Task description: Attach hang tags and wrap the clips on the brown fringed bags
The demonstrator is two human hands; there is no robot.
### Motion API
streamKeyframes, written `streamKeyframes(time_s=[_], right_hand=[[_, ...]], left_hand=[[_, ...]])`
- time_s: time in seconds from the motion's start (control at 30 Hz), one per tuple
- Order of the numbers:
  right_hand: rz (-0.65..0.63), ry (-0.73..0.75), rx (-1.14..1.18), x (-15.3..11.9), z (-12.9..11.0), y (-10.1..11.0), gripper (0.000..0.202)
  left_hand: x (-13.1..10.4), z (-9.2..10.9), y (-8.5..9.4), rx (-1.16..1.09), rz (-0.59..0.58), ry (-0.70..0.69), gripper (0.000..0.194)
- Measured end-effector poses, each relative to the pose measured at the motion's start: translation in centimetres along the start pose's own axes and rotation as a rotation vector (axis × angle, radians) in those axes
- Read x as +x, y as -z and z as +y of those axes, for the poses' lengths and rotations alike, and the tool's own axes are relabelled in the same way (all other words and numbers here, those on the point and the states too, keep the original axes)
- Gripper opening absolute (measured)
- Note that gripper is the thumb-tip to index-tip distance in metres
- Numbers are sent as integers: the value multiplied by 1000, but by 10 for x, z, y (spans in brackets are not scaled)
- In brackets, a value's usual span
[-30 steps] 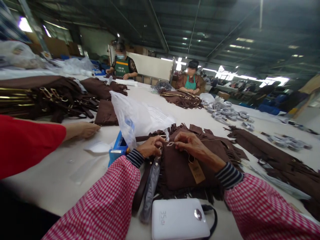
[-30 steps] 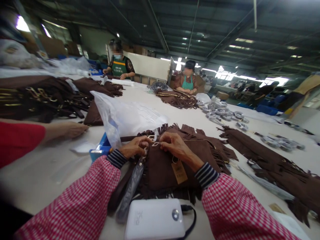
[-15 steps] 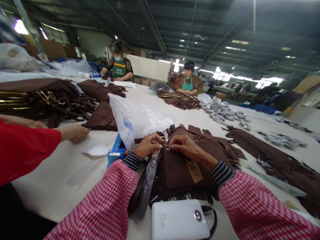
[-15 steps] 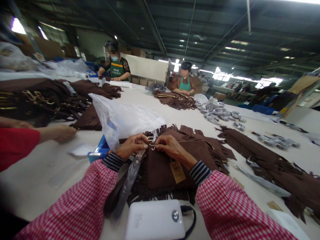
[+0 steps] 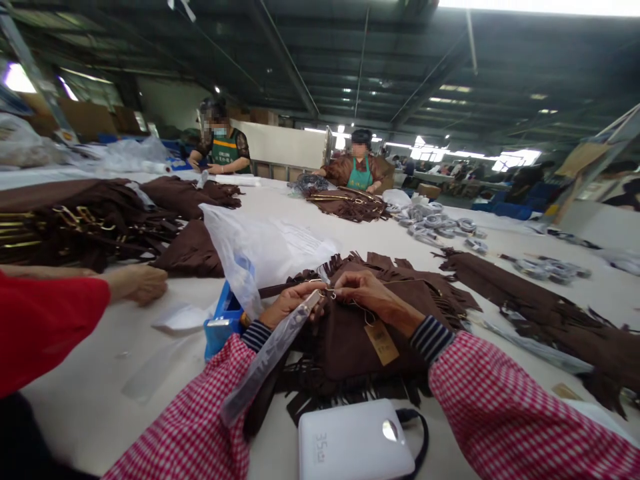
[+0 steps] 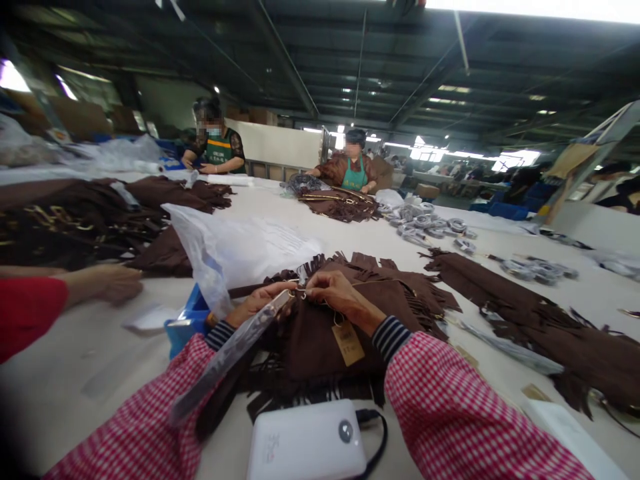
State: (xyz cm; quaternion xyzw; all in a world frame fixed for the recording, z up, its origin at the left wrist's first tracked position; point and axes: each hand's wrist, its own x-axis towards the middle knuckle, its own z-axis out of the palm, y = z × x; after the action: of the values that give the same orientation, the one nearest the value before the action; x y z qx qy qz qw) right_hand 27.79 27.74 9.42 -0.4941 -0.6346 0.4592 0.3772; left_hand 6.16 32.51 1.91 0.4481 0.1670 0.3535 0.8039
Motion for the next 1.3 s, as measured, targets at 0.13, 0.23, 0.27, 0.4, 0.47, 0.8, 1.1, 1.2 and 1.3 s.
streamKeyframes(time_s=[0.13, 0.23, 0.27, 0.4, 0.47, 0.8, 1.1, 1.2, 1.3], right_hand=[[21, -25, -23, -4, -3, 4, 25], [36, -5, -10, -7, -5, 7, 26], [37, 8, -9, -8, -7, 8, 25], [-39, 11, 5, -12, -20, 9, 22], [-87, 9, -35, -14, -28, 8, 19], [-249, 133, -369, 5, -42, 1, 11], [-253, 36, -386, 27, -26, -1, 14], [-276, 36, -383, 31, -27, -3, 13], [-262, 41, -405, 33, -29, -7, 12]], left_hand=[[-1, -2, -7, -27, -1, -42, 74], [-4, -2, -18, -54, 100, -69, 67], [-5, -2, -21, -60, 133, -76, 61], [-4, -2, -30, 62, 246, -151, 46], [-2, -1, -30, 179, 311, -189, 45], [-2, 4, -25, 321, 422, -240, 48], [0, 2, -23, 295, 395, -262, 45], [-1, 4, -26, 282, 399, -249, 45], [-2, 7, -29, 300, 408, -236, 46]])
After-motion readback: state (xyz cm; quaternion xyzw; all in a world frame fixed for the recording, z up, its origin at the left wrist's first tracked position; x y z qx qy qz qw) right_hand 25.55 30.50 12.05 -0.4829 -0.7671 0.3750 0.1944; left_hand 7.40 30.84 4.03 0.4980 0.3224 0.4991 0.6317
